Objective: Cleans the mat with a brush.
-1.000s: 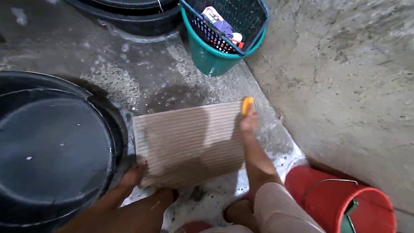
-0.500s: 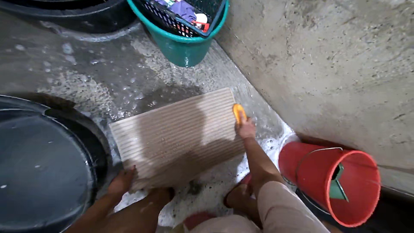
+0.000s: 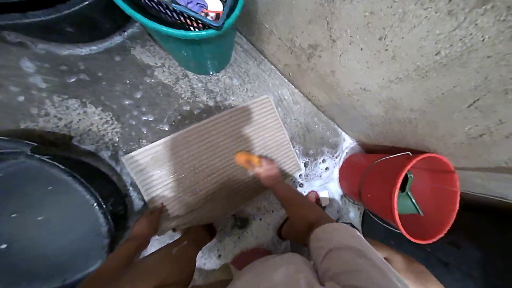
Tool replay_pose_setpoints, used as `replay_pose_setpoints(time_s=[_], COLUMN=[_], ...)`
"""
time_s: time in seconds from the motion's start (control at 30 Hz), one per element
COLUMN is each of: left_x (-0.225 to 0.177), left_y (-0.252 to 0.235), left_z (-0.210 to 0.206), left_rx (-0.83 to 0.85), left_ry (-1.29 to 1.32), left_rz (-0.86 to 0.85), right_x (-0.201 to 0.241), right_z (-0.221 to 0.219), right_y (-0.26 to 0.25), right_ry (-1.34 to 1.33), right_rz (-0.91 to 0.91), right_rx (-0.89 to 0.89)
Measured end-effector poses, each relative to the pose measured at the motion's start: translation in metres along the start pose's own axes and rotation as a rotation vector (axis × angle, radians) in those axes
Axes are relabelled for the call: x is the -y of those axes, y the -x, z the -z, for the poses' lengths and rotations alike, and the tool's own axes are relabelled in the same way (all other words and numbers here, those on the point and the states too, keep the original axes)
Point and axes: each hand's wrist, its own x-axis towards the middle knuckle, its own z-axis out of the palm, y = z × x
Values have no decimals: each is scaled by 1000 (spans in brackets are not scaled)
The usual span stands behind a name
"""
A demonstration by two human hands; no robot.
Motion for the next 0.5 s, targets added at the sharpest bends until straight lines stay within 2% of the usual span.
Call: replay_pose_setpoints(time_s=[0.1,0.17,0.2,0.23,0.3,0.33,0.37,0.43,0.5], left_x=[-4,-8,-9,-11,-8,-4,-1,-1,-8], left_y=[7,12,16,21,30,33,36,47,63], left_z=[3,4,3,3,-1,-4,-6,-9,-7], left_rx=[-22,-21,-21,-22,-5,16,34,32,34], left_ry=[-23,-30,14,114,405,535,623,666,657], left_rz=[-27,-23,-10,6,41,37,23,-3,-24], right_x=[-101,-122,-111,-88,-21,16,45,63,31], right_z=[27,34,30,17,-30,-45,-52,-74,-71], right_y=[3,8,9,13,33,51,66,78,81], right_ry=[-25,-51,-79,-122,-257,-352,-326,-149,-62], right_rz=[-482,-632,-643,-591,-289,-99,83,342,366], right_rx=[-90,-140,-190,-243,-273,-179,14,273,294])
